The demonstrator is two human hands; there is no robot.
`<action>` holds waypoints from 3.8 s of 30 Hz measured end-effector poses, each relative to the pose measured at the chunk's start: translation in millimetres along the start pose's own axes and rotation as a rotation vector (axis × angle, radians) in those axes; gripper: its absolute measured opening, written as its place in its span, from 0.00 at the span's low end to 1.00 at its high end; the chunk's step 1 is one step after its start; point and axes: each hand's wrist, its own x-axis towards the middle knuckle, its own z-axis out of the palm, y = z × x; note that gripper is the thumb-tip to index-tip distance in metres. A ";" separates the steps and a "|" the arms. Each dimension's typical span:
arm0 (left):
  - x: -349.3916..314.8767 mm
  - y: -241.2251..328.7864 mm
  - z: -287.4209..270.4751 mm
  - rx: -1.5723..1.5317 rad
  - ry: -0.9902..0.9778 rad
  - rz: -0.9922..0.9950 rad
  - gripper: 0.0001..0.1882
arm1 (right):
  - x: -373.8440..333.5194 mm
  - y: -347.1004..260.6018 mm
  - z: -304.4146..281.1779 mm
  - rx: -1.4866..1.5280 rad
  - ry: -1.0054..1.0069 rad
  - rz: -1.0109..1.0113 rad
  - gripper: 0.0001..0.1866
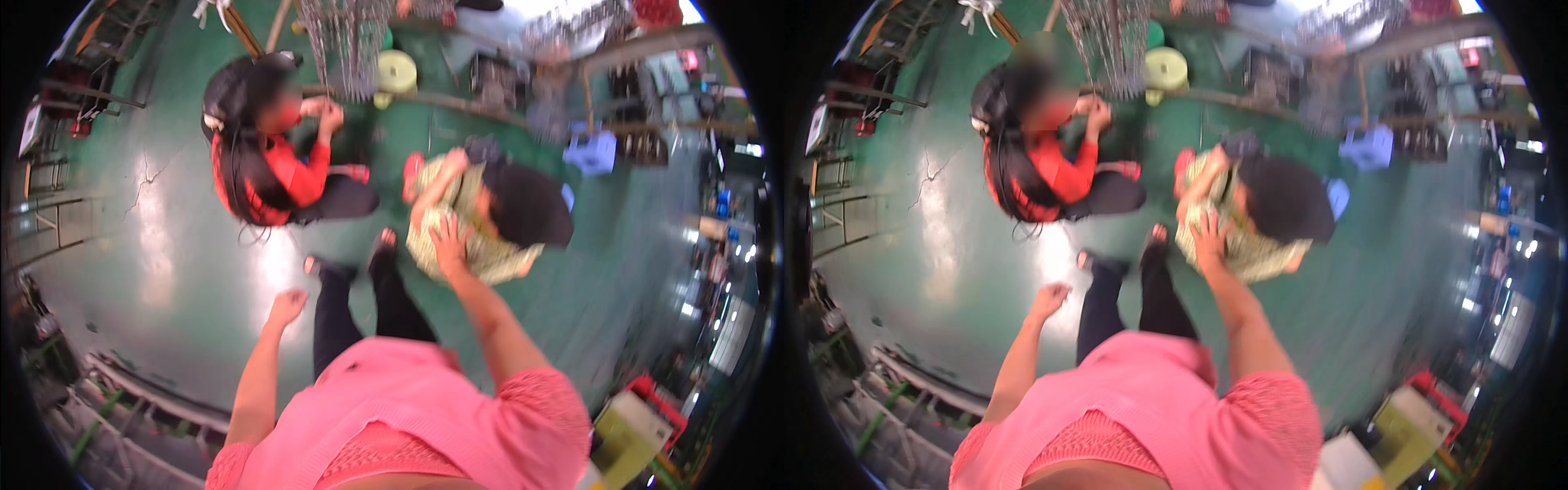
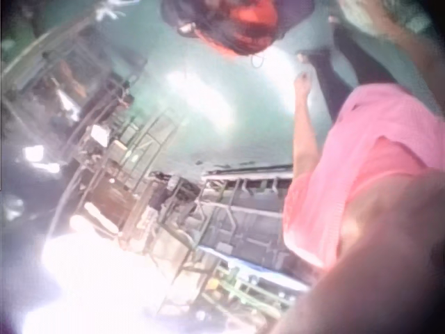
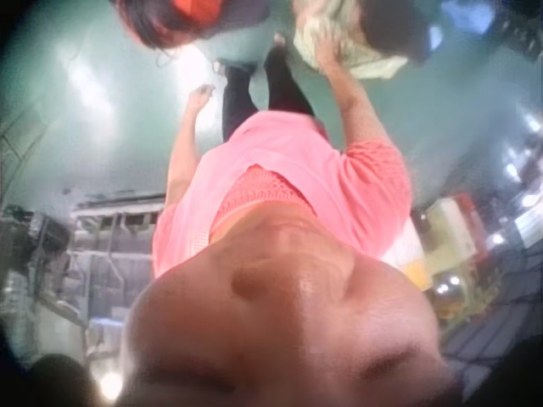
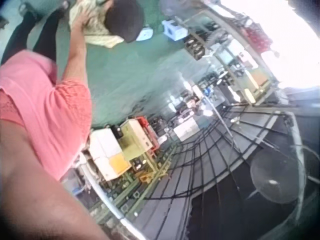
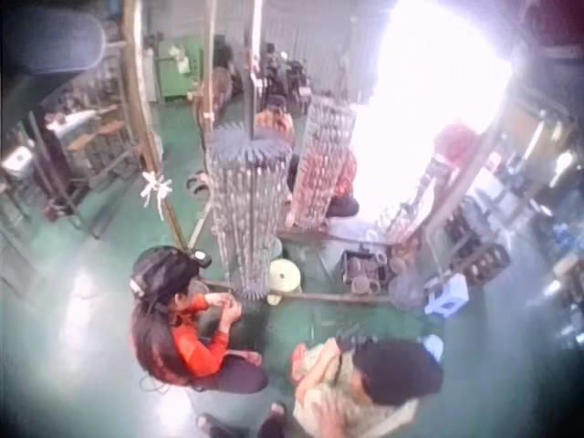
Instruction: The person walks to a table and begins sorting a large pile of metal paperclips by hand. They separate the clips into smaller piles and then gather them into a container.
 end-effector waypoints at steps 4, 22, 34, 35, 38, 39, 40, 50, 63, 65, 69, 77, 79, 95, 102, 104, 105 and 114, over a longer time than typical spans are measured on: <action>-11.9 13.9 11.3 -0.313 0.146 -0.080 0.16 | -8.6 3.9 60.7 0.135 -0.261 0.067 0.16; -81.6 -235.7 -68.4 -0.455 0.264 -0.215 0.16 | 16.1 -223.3 -49.2 0.242 -0.424 -0.038 0.19; -56.7 -402.3 -300.0 -0.645 0.521 -0.258 0.18 | 194.8 -551.5 -240.2 0.688 -0.408 -0.399 0.12; -50.5 -404.4 -329.1 -0.616 0.524 -0.218 0.18 | 215.6 -572.0 -256.4 0.715 -0.407 -0.428 0.12; -23.0 -433.1 -410.1 -0.532 0.575 -0.124 0.17 | 305.8 -621.4 -234.7 0.783 -0.439 -0.416 0.12; -18.7 -452.8 -428.5 -0.570 0.616 -0.188 0.17 | 332.1 -637.6 -245.2 0.775 -0.499 -0.398 0.12; -17.0 -481.6 -439.4 -0.610 0.658 -0.251 0.17 | 363.8 -655.0 -258.2 0.673 -0.594 -0.399 0.15; -108.5 -685.2 -365.4 -1.386 0.912 -1.026 0.13 | 645.6 -930.5 -564.3 0.790 -0.549 -0.516 0.10; 38.6 -974.4 -923.7 -0.626 0.861 -0.687 0.21 | 780.6 -1244.9 -748.8 0.827 -0.934 -0.447 0.11; 56.5 -1043.4 -1054.3 -0.501 1.044 -0.574 0.19 | 823.2 -1273.2 -778.9 1.012 -1.004 -0.340 0.11; 84.9 -1082.8 -1287.9 -0.621 1.330 -0.372 0.16 | 956.4 -1304.0 -813.4 0.944 -0.623 -0.263 0.08; 212.4 -1171.6 -1221.7 -0.831 0.743 -0.908 0.19 | 1174.4 -1405.9 -895.1 0.440 -0.730 -0.433 0.09; 203.0 -1169.1 -1146.8 -0.765 -0.125 -0.785 0.18 | 1201.5 -1451.2 -936.9 0.491 -0.705 -0.402 0.07; 382.3 -1361.2 -1938.4 -0.594 0.891 -0.381 0.22 | 1376.4 -1833.7 -1344.8 0.843 -0.375 -0.975 0.12; 422.9 -1327.3 -2206.4 -0.911 0.924 0.217 0.15 | 1448.4 -1865.5 -1448.2 1.084 -0.477 -0.731 0.12; 439.7 -1328.4 -2229.2 -0.951 0.805 0.238 0.16 | 1483.6 -1886.2 -1480.8 1.128 -0.443 -0.775 0.12; 448.4 -1328.2 -2229.1 -0.963 0.718 0.178 0.16 | 1500.7 -1898.7 -1496.3 1.167 -0.375 -0.797 0.12; 497.2 -1372.7 -2330.6 -1.014 0.570 0.116 0.15 | 1620.1 -2000.8 -1639.2 1.098 0.018 -0.809 0.10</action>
